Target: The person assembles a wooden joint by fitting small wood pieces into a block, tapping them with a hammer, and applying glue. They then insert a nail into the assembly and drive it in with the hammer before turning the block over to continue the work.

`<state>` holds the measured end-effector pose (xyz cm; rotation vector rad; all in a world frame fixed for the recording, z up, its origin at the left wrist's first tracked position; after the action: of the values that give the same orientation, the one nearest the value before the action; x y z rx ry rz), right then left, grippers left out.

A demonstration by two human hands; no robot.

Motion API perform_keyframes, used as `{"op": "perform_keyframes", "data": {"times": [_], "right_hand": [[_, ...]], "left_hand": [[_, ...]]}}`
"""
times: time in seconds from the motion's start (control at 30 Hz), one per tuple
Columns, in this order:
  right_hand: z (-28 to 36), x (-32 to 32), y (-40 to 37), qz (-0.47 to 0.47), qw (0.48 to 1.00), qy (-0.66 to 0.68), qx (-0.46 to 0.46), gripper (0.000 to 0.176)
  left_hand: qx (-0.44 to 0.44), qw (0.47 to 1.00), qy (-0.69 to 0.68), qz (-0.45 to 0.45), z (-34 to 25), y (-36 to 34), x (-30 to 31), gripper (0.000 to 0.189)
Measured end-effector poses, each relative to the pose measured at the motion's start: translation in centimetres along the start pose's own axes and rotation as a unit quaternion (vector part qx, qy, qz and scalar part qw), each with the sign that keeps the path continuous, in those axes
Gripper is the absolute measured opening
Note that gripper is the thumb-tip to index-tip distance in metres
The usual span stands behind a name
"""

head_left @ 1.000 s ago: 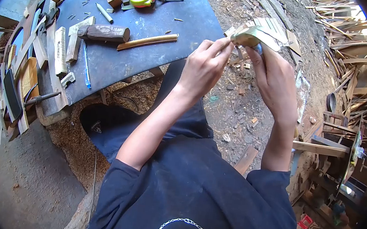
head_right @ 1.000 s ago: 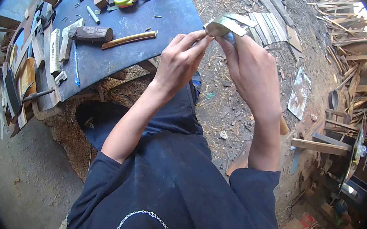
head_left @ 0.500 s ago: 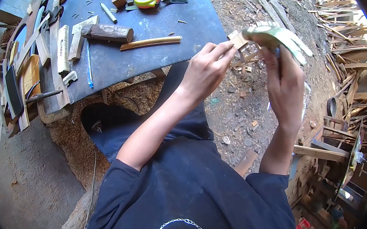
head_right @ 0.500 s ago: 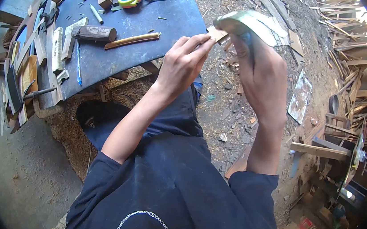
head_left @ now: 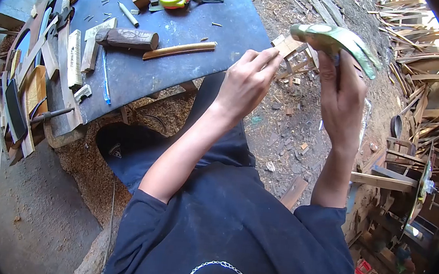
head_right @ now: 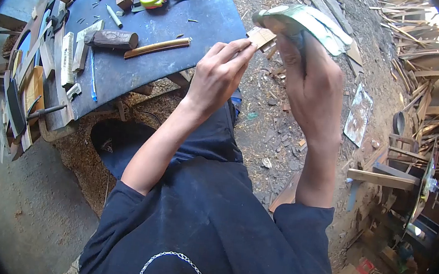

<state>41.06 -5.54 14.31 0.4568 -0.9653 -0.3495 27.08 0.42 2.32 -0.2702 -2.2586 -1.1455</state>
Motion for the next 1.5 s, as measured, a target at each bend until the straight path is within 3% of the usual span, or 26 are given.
{"op": "perform_keyframes", "data": {"times": [0.1,0.23,0.37,0.5,0.57,0.73,0.83,0.87,0.97,1.03,1.07,1.17,1.23,1.37,1.5], "right_hand": [[-2.0,-2.1,-1.0,0.094,0.988,-0.124,0.000,0.030],[-0.7,-0.3,-0.1,0.107,0.988,-0.089,-0.066,0.031],[-0.2,0.8,-0.1,-0.010,0.999,-0.022,-0.048,0.030],[-1.5,-1.7,-0.9,0.113,0.987,-0.108,-0.044,0.027],[-1.5,-1.3,-0.7,0.114,0.986,-0.122,-0.024,0.028],[-0.1,0.8,-0.3,-0.005,0.998,-0.017,-0.060,0.031],[-0.8,-0.7,-0.4,0.054,0.994,-0.056,-0.080,0.030],[-2.1,-2.0,-1.1,0.109,0.983,-0.146,-0.015,0.028],[-1.7,-1.3,-0.8,0.109,0.986,-0.126,-0.017,0.029],[-0.7,0.0,-0.2,0.089,0.989,-0.095,-0.069,0.030],[-0.4,0.5,-0.1,0.043,0.995,-0.089,-0.033,0.029],[-0.5,0.8,-0.1,-0.007,0.998,-0.033,-0.059,0.029],[-0.8,0.2,-0.3,0.009,0.999,-0.042,-0.021,0.030],[-2.1,-1.0,-1.2,0.068,0.991,-0.043,-0.105,0.033],[-2.9,-1.1,-1.9,0.050,0.988,-0.029,-0.140,0.039]], "left_hand": [[0.000,1.000,-0.003,-0.004,0.0,0.0,-0.1,0.035],[0.001,1.000,-0.002,-0.002,0.0,-0.1,0.1,0.034],[0.000,1.000,0.003,-0.002,-0.1,0.0,0.1,0.033],[-0.003,1.000,0.003,-0.006,0.0,0.0,-0.1,0.034],[0.001,1.000,-0.003,-0.006,0.0,0.0,0.0,0.034],[0.008,1.000,0.003,0.003,-0.2,0.1,0.2,0.033],[0.004,1.000,0.001,0.000,-0.1,0.0,0.1,0.034],[0.002,1.000,0.000,-0.003,-0.1,0.0,0.0,0.035],[0.004,1.000,-0.009,-0.006,0.0,0.0,-0.1,0.036],[0.007,1.000,-0.007,-0.002,-0.1,-0.2,-0.1,0.036],[0.007,1.000,-0.005,-0.002,0.0,-0.1,0.0,0.036],[0.009,1.000,0.001,0.002,-0.1,0.0,0.2,0.035],[0.014,1.000,-0.003,0.002,-0.1,0.0,0.1,0.035],[0.014,1.000,-0.012,-0.010,0.2,-0.1,0.1,0.033],[0.024,0.999,-0.023,-0.023,0.3,0.0,0.1,0.030]]}}
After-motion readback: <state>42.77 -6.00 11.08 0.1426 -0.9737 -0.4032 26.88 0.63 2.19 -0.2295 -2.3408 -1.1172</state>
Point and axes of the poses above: each hand's wrist, its own y-axis towards the middle knuckle, its own x-axis out of the back of the hand, z = x × y, the point moved 4 cm from there along y, towards the middle knuckle, and after that the axes turned 1 degree about x, right-handed, at the moved point
